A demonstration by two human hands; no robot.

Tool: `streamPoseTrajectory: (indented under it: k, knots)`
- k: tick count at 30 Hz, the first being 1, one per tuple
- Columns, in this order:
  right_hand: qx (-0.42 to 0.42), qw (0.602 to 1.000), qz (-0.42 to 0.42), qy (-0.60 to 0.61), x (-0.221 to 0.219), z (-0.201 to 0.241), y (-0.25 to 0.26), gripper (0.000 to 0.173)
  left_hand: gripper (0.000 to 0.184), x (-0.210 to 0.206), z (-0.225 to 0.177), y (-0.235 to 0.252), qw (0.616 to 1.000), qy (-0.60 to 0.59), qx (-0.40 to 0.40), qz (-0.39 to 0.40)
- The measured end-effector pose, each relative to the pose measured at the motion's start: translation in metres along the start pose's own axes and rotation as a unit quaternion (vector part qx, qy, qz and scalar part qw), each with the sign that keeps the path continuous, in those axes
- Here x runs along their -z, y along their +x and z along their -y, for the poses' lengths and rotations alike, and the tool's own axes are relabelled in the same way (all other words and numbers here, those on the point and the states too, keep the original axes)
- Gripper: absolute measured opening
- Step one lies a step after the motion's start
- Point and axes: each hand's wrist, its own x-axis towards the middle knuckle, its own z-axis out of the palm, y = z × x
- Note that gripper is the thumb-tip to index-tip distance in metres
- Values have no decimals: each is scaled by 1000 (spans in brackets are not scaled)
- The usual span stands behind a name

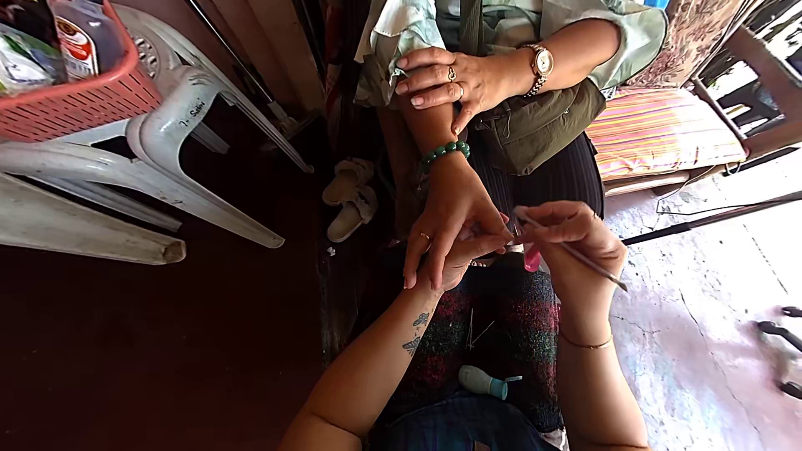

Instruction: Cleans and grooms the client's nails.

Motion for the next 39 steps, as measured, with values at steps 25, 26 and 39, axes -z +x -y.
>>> streamPoseTrajectory:
  k: [25, 26, 39]
  knots:
    - [105, 970, 105, -194, 5, 12, -18, 14, 19, -4, -2, 1, 999, 21, -1, -24]
    - [96, 970, 110, -193, 6, 14, -18, 15, 20, -3, -2, 1, 999, 19, -4, -25]
    - [81, 972, 105, -193, 3, 16, -14, 16, 18, -2, -2, -1, 999, 23, 4, -30]
